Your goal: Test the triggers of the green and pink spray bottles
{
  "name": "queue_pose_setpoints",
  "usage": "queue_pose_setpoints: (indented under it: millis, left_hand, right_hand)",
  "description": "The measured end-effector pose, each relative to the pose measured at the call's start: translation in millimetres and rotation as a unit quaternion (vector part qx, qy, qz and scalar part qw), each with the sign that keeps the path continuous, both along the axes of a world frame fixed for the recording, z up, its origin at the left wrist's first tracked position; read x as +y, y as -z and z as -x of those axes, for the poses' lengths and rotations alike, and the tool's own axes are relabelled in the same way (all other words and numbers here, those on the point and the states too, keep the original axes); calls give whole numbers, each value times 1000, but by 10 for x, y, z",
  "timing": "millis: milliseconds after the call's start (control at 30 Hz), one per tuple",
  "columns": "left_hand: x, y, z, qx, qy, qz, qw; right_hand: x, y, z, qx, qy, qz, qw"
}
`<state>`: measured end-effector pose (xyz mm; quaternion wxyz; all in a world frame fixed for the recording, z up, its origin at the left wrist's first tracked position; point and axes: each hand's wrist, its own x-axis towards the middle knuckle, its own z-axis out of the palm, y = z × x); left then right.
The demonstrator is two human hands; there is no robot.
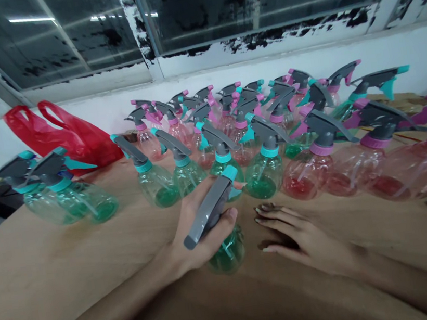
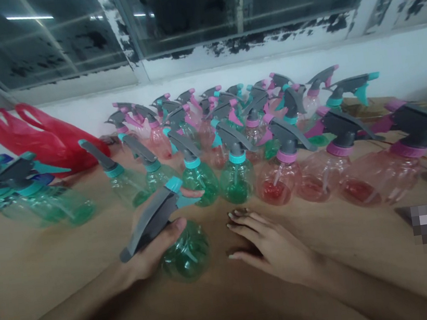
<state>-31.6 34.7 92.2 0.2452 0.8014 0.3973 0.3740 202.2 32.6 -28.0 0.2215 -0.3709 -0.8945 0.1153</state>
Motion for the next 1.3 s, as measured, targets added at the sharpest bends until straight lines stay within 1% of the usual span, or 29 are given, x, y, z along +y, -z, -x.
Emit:
queue_pose_setpoints:
  millis: [333,600,800,1133,1300]
  left_hand:
    - [-4,-9,-26,-28,13,-7,999]
    - [-19,-4,-40,-45,19,2,999]
    - [-12,7,-33,-36,15,-3,999]
    - [16,53,-33,-45,12,-18,999]
    - [18,66,-39,-58,16,-12,998]
  right_hand:
    - [-2,10,-10,30,-3,6,1000]
    - [-4,-6,-6,3,-3,2,1000]
    - [4,14,-12,2,-3,5,1000]
    - [2,22,-16,6,-4,0,1000]
    - [0,25,-15,5,-1,3,1000]
